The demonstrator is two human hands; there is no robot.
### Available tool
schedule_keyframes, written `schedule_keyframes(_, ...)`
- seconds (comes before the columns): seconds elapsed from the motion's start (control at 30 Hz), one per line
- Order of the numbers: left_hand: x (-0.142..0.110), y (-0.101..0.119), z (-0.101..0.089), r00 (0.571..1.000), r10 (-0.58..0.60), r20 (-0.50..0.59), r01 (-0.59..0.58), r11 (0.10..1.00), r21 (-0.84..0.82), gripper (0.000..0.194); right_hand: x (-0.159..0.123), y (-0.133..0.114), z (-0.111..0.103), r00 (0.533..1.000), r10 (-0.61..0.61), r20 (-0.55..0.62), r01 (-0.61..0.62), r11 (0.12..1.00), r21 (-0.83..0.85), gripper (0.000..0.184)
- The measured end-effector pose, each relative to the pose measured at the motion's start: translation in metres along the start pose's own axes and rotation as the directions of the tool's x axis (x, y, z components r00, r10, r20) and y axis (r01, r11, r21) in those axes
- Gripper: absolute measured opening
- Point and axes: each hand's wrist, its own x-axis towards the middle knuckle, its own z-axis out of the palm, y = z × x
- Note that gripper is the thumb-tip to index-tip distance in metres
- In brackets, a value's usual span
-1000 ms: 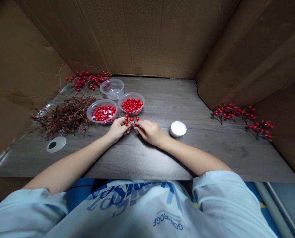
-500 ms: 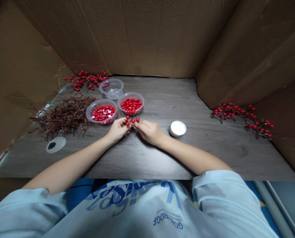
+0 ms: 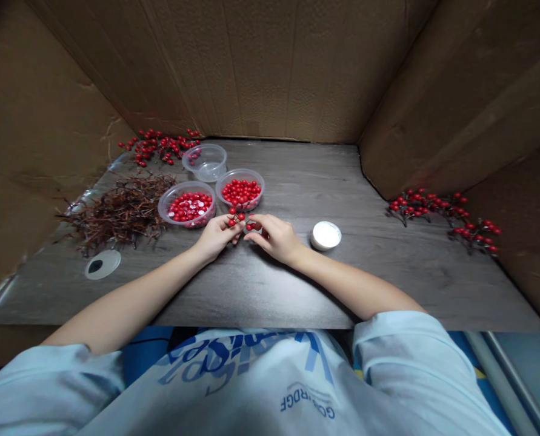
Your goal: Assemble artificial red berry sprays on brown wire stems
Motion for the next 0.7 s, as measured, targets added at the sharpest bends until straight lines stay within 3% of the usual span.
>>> schedule_keyframes(0.17, 0.002, -0.002, -0.001, 1.000, 0.007, 0.001, -0.007, 1.000, 0.015, 0.032, 0.002, -0.002, -0.003, 1.000, 0.023, -0.003, -0.023, 0.999, 0.039, 0.031)
schedule_keyframes(0.3, 0.001, -0.004, 0.002, 1.000, 0.008, -0.016, -0.007, 0.998, 0.065, 0.025, 0.008, -0.004, -0.011, 0.977, 0.200, -0.070, -0.192, 0.976, 0.106, 0.021)
schedule_keyframes(0.43, -0.002, -0.004, 0.006, 0.996, 0.084, -0.043, -0.079, 0.991, 0.106, 0.016, 0.014, -0.003, -0.016, 0.941, 0.325, -0.091, -0.303, 0.933, 0.196, 0.020)
schedule_keyframes(0.6, -0.002, -0.005, 0.008, 0.980, 0.195, -0.049, -0.181, 0.961, 0.209, 0.009, 0.021, -0.004, -0.024, 0.942, 0.335, -0.021, -0.321, 0.916, 0.241, 0.014)
schedule_keyframes(0.7, -0.001, -0.001, 0.009, 0.986, 0.166, -0.032, -0.158, 0.971, 0.182, 0.019, 0.027, -0.007, -0.038, 0.941, 0.339, 0.028, -0.332, 0.901, 0.280, 0.016)
